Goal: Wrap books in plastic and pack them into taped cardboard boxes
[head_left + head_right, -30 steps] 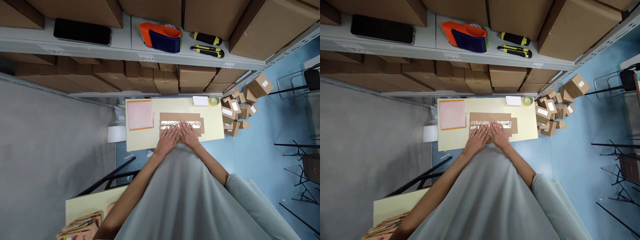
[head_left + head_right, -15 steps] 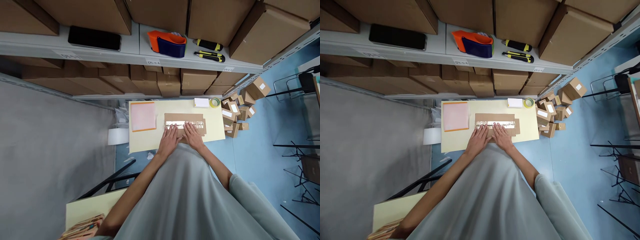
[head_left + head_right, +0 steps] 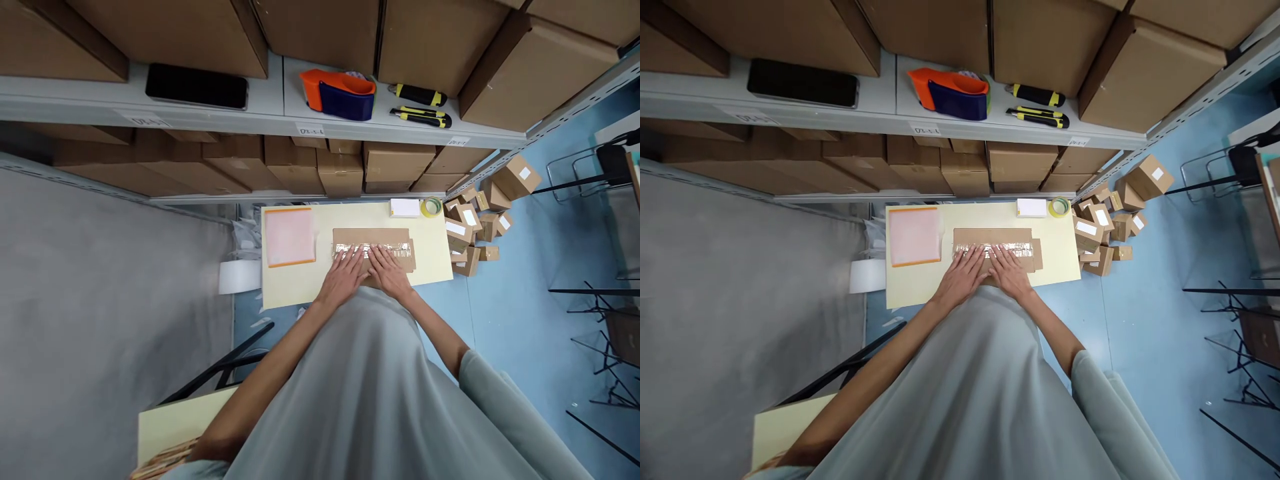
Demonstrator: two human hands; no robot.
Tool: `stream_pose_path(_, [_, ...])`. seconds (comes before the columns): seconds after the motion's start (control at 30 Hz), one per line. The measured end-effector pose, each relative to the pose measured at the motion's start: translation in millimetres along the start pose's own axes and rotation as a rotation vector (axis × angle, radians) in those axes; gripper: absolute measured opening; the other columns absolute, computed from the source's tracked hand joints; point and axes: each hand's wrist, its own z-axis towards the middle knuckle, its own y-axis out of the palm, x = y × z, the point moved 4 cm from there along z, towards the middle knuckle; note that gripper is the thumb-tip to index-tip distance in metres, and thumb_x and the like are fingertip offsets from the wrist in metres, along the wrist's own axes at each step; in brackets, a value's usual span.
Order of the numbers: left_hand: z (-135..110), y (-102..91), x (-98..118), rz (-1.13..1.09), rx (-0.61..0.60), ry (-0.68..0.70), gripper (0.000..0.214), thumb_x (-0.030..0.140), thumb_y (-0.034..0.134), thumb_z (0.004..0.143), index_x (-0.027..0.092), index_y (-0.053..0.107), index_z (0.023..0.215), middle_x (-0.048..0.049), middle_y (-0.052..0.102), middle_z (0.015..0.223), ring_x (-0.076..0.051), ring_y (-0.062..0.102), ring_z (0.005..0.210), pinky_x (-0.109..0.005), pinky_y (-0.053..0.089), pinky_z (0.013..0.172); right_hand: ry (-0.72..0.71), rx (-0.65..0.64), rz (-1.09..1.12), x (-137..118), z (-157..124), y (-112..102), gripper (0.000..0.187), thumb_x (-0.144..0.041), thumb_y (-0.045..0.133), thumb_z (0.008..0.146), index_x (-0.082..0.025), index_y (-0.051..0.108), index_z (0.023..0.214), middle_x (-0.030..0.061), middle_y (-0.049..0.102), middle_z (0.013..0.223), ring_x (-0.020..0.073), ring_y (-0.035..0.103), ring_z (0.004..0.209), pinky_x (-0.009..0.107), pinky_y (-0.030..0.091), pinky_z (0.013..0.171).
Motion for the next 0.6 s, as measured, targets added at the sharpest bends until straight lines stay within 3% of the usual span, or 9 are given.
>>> stream_pose_path(0.1, [-4, -1.8, -14, 0.011, -0.041, 0.0, 0.069, 0.049, 0.036, 0.112, 0.013, 0.045, 0.171, -0.0153, 0.039, 0.178, -0.033, 0.033, 0.168, -0.058, 0.019, 0.141, 0.009, -0.015, 0.001, 10, -3, 0, 0.061, -0.035, 0.034, 0.118, -0.016, 0.036, 0.175, 0.0087, 0.031, 0.181, 0.0257, 0.028, 0.171, 0.05, 0.026, 0.141])
stream_pose_path(0.2, [-19, -6.9, -29, 0.036, -0.016, -0.039, 0.066, 0.046, 0.033, 0.114, 0.016, 0.043, 0.172, -0.0132, 0.039, 0.178, -0.031, 0.034, 0.168, -0.059, 0.017, 0.141, 0.147, 0.039, -0.018, 36, -22, -2, 0.062, -0.037, 0.032, 0.118, -0.013, 0.033, 0.176, 0.0107, 0.03, 0.182, 0.0272, 0.029, 0.171, 0.051, 0.025, 0.141])
stream_pose_path(0.33, [-23, -6.4, -22, 0.106, 0.024, -0.081, 0.066, 0.039, 0.029, 0.115, 0.012, 0.038, 0.174, -0.0146, 0.036, 0.179, -0.031, 0.03, 0.17, -0.059, 0.018, 0.141, 0.288, 0.114, -0.041, 52, -35, -2, 0.067, -0.039, 0.031, 0.119, -0.008, 0.024, 0.178, 0.0154, 0.025, 0.183, 0.0305, 0.024, 0.172, 0.053, 0.023, 0.14])
stream_pose_path(0.5, [0, 8.7, 6, 0.155, -0.051, 0.05, 0.067, 0.041, 0.031, 0.115, 0.013, 0.035, 0.175, -0.0117, 0.032, 0.181, -0.029, 0.023, 0.172, -0.053, 0.017, 0.142, 0.077, 0.073, -0.011, 24, -13, 9, 0.067, -0.038, 0.032, 0.119, -0.016, 0.016, 0.18, 0.0096, 0.026, 0.183, 0.0271, 0.023, 0.173, 0.051, 0.021, 0.142])
stream_pose_path(0.6, [-2, 10.2, -2, 0.148, -0.1, 0.082, 0.068, 0.046, 0.034, 0.115, 0.015, 0.034, 0.176, -0.0115, 0.034, 0.18, -0.029, 0.028, 0.17, -0.053, 0.017, 0.142, 0.043, 0.052, 0.004, 24, -12, 12, 0.067, -0.038, 0.033, 0.118, -0.019, 0.016, 0.18, 0.0072, 0.028, 0.183, 0.0267, 0.026, 0.172, 0.051, 0.023, 0.141])
